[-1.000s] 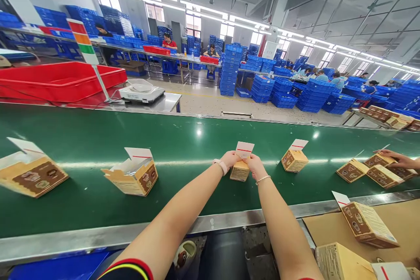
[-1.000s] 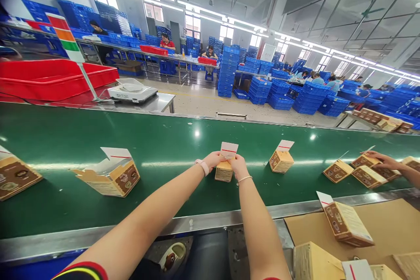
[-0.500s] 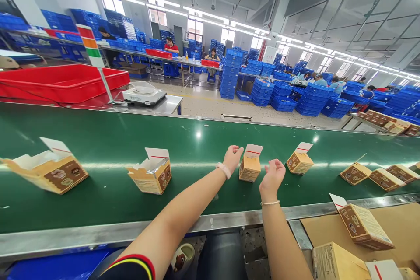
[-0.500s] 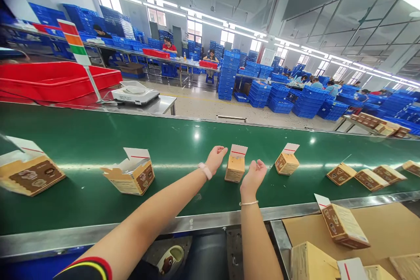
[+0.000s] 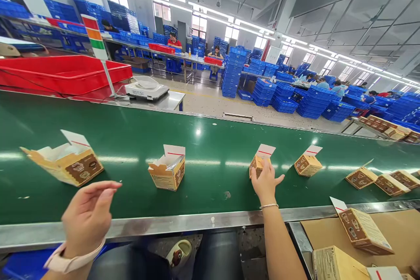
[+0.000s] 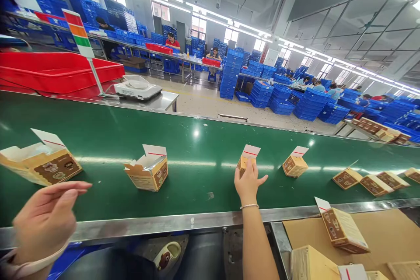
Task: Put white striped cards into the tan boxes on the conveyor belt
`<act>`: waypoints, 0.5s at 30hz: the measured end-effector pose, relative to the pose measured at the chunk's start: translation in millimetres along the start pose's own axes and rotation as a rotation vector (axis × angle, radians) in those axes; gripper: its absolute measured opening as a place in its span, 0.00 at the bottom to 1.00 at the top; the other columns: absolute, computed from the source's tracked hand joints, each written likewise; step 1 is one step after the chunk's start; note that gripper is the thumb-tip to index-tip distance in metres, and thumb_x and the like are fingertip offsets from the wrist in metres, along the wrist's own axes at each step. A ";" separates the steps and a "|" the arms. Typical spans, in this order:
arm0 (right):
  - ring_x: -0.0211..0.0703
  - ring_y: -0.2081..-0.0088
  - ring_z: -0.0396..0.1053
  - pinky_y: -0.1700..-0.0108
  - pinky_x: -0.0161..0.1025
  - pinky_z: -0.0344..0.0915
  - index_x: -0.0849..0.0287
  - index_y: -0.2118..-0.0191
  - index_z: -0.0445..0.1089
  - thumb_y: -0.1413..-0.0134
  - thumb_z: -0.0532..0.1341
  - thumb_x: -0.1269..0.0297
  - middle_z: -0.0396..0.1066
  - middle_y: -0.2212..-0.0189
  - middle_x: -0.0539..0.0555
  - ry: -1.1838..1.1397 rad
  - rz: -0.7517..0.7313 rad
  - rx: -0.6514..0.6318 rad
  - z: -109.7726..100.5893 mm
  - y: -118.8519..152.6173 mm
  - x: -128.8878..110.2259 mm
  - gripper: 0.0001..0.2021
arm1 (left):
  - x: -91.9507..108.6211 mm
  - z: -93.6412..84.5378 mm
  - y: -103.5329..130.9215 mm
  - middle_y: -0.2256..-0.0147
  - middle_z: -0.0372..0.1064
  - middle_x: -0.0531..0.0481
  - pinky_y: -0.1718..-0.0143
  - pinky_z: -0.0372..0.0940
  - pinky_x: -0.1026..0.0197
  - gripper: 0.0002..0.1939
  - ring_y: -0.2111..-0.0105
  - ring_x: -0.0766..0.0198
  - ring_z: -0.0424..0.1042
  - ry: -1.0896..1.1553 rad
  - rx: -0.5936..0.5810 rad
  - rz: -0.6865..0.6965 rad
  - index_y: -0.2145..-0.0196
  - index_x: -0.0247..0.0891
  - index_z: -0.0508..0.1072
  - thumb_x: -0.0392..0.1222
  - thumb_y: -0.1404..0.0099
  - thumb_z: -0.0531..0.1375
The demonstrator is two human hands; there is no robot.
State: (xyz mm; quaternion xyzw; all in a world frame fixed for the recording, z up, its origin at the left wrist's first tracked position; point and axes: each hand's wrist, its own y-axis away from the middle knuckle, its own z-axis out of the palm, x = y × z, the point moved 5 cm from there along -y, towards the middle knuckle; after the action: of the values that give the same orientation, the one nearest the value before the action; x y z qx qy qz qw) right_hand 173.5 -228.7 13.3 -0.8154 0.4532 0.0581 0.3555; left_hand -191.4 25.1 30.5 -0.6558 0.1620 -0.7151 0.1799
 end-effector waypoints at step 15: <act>0.61 0.37 0.48 0.40 0.64 0.46 0.62 0.41 0.56 0.46 0.58 0.56 0.53 0.40 0.68 -0.253 -0.329 0.047 3.2 39.9 -31.0 0.29 | -59.3 68.4 -28.4 0.51 0.68 0.37 0.62 0.70 0.53 0.35 0.53 0.49 0.71 -0.034 -0.577 0.015 0.50 0.41 0.63 0.61 0.50 0.62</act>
State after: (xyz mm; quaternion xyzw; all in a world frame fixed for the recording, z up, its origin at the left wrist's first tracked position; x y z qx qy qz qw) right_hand 125.1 -218.5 2.8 -0.8562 0.2669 0.0904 0.4331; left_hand -120.1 78.3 -2.4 -0.6905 0.3606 -0.6270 -0.0062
